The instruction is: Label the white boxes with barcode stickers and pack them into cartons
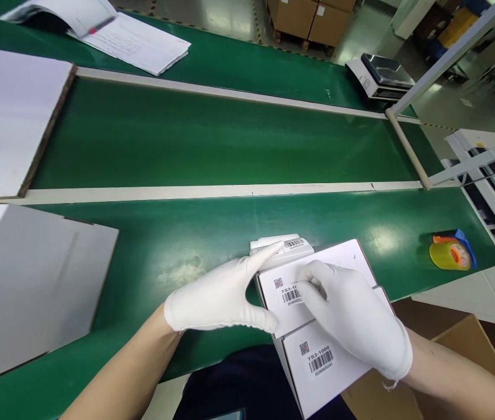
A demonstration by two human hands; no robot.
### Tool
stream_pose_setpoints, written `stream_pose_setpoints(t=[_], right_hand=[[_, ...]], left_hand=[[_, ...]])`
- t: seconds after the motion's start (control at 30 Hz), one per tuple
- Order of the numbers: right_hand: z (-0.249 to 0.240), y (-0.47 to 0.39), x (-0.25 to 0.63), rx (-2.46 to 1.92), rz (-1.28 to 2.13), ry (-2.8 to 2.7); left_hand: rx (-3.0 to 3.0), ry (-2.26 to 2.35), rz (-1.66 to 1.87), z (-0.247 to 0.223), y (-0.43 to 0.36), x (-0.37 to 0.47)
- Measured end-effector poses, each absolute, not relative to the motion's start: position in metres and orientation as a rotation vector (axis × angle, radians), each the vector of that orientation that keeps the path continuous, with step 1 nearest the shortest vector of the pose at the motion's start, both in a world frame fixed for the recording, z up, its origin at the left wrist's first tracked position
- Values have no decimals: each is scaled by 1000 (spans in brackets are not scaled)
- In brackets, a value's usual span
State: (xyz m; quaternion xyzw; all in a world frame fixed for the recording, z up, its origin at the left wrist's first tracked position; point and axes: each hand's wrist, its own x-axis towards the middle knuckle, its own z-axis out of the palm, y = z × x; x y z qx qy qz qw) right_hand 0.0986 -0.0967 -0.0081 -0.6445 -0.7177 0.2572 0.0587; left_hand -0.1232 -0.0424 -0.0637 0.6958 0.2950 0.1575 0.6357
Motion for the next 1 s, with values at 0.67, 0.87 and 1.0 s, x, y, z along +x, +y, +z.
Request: stream_pose_setpoints(t=[0.67, 0.87, 1.0], right_hand=[[-14, -133, 98, -1519, 373, -2747], [-21, -142, 90, -1613, 356, -2667], [-24, -148, 111, -1698, 278, -2615]], left_hand=[[1641, 790, 362, -66, -47, -126], [1641, 795, 372, -62, -51, -123], [1666, 800, 382, -64, -52, -124]])
